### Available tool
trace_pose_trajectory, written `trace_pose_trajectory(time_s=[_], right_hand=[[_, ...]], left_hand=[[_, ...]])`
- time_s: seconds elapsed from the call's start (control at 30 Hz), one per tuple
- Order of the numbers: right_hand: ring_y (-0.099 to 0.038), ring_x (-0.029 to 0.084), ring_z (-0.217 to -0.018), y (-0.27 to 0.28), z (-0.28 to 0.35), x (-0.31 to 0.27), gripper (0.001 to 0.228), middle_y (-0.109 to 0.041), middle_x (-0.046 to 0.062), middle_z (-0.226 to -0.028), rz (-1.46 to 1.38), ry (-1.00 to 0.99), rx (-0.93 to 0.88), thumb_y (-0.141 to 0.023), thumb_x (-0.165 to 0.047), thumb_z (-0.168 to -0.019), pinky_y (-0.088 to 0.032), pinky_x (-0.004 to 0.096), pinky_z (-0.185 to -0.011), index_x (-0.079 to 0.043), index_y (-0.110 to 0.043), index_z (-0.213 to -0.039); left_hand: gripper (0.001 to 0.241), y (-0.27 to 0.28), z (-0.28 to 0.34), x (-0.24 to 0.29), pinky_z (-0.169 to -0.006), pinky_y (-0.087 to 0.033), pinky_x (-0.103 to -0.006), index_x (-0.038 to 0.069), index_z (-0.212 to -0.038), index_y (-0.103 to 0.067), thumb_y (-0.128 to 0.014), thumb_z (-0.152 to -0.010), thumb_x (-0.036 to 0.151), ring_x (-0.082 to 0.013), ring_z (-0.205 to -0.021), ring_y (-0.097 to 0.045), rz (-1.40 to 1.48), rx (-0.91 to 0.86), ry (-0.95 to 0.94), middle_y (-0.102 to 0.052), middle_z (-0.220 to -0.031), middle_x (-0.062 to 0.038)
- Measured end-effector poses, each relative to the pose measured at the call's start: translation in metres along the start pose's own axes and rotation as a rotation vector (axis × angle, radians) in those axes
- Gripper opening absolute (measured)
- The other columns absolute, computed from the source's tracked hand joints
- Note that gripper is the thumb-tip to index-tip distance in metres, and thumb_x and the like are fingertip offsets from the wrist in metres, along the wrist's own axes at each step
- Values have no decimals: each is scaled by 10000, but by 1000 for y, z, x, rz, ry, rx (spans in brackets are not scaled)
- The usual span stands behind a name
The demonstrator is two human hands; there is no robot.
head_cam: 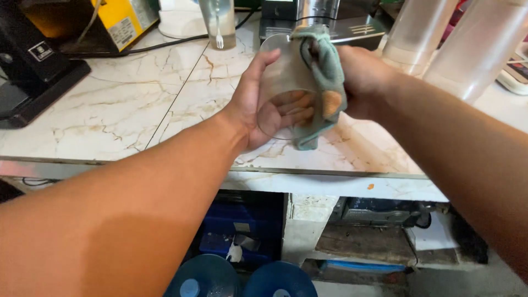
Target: Drying and wiping plastic cups with a cloth in a coffee shop setting.
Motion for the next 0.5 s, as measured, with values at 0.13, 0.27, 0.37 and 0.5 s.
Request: trace_pose_trajectory(time_s=[0.13, 0.27, 0.37, 0.5], right_hand=[[-485, 175, -608, 18, 3, 6, 385, -618, 100, -876, 122, 64, 88, -487, -330, -1088, -384, 350, -520, 0, -676, -1144], [-650, 136, -684, 3, 28, -10, 329, -695, 62, -859, 59, 25, 145, -525, -322, -1016, -545, 339, -616, -44, -693, -1066], [-658, 137, -700, 3, 0, 1, 337, -706, 60, -887, -57, 3, 119, -504, -351, -1026, -542, 333, -633, -65, -676, -1068], [-743, 164, -791, -4, 10, 3, 329, -749, 98, -951, -120, 7, 53, -469, -250, -969, -633, 372, -748, -34, -687, -1087]], left_hand=[[949, -3, 9, 3, -1067, -532, -450, -47, -1367, -519, -624, -779, 691, -327, -1110, -646, 94, 0, 2, -649, -1145, -179], [853, -27, 16, 2, -1087, -503, -473, 55, -1370, -562, -557, -797, 686, -304, -1159, -655, -9, -48, 8, -660, -1253, -164], [804, -23, 16, 5, -1112, -490, -485, 91, -1360, -596, -536, -814, 677, -304, -1182, -651, -113, -60, -13, -662, -1292, -177], [750, -20, 21, 4, -1111, -475, -480, 113, -1344, -618, -519, -839, 659, -307, -1175, -643, -37, -57, 4, -671, -1298, -166]])
Point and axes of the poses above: each hand's wrist, its own z-axis away from the middle knuckle, its own y-axis out of the back of the hand, x = y × z, the point moved 5 cm from there along -z, towards the middle knuckle
